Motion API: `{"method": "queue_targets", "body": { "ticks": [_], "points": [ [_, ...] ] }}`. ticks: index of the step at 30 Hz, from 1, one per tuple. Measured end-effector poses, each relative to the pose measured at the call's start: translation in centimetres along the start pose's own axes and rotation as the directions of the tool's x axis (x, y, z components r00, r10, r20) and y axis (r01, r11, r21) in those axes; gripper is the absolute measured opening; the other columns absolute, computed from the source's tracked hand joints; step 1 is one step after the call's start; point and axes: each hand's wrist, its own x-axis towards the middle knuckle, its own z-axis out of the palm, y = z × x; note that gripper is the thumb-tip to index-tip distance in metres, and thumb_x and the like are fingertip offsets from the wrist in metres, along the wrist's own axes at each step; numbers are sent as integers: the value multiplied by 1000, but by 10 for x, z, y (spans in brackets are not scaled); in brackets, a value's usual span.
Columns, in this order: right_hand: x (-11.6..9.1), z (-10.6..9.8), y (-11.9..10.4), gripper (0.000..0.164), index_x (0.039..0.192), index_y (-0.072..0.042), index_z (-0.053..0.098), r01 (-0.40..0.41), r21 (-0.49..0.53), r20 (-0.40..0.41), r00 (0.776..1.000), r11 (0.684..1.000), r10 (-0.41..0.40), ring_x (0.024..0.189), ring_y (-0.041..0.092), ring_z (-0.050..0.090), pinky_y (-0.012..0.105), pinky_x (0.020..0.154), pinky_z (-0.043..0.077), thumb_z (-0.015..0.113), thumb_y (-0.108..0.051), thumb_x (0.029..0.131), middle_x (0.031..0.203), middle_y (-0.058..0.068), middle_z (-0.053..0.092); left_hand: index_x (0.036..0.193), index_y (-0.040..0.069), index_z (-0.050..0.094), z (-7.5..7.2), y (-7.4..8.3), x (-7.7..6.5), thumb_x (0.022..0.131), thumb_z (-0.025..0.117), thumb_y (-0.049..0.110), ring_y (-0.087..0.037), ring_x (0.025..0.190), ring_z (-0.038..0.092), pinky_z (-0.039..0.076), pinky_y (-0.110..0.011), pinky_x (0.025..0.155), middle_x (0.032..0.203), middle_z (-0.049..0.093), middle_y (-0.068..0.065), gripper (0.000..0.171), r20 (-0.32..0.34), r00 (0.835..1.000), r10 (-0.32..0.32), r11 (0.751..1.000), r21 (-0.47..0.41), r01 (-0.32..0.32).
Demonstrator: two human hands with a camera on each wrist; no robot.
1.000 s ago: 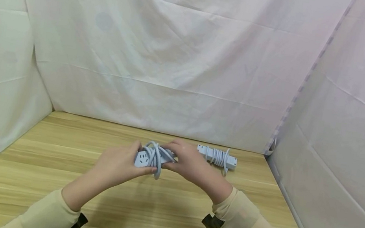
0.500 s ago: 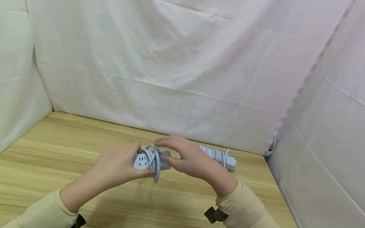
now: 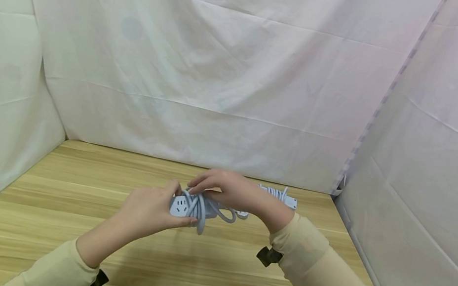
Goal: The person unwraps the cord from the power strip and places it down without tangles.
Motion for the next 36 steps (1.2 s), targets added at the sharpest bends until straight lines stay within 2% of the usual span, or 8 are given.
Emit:
{"method": "queue_targets", "body": {
  "ticks": [7,15,20,24,29,36],
  "points": [
    [1,-3,3,20,111,-9,73,50,0,-19,999,999,-50,115,15,58,23,95,43,64,-3,93,120,2,64,97,17,53,2,0,1,69,65,78,-12,51,46,36,-31,47,63,52,8,68,38,999,-23,1000,-2,24],
    [-6,-6,1,20,110,-6,73,131,-14,-107,985,991,-132,106,14,60,21,89,45,66,-1,92,114,4,62,97,17,53,4,-5,1,69,69,75,-13,51,47,37,-31,46,65,52,7,66,63,996,-63,997,-39,66],
    [-14,-8,-2,23,110,-4,71,139,-44,-173,974,989,-144,102,14,60,22,87,47,71,0,87,111,4,62,101,15,54,4,-14,1,68,67,78,-14,51,48,36,-32,45,66,53,6,72,77,990,-117,991,-63,122],
    [-21,-7,-3,27,110,-4,69,146,-34,-233,961,989,-150,98,13,61,22,84,48,75,0,83,109,3,64,102,15,54,2,-21,1,67,65,80,-15,52,48,36,-33,45,66,53,4,75,81,986,-149,985,-81,155],
    [-29,-2,-4,28,104,-6,69,186,-43,-307,932,982,-190,96,13,61,22,81,49,79,1,79,105,3,65,105,16,55,-2,-28,-1,67,64,81,-16,52,48,36,-33,46,65,53,3,76,68,980,-188,976,-102,194],
    [-40,6,-4,25,97,-8,67,183,-37,-385,905,982,-183,91,11,60,21,77,49,81,-1,77,100,0,64,114,16,55,-10,-35,-2,69,63,80,-17,51,47,35,-33,45,64,52,1,79,30,978,-209,971,-112,211]
  ]
}}
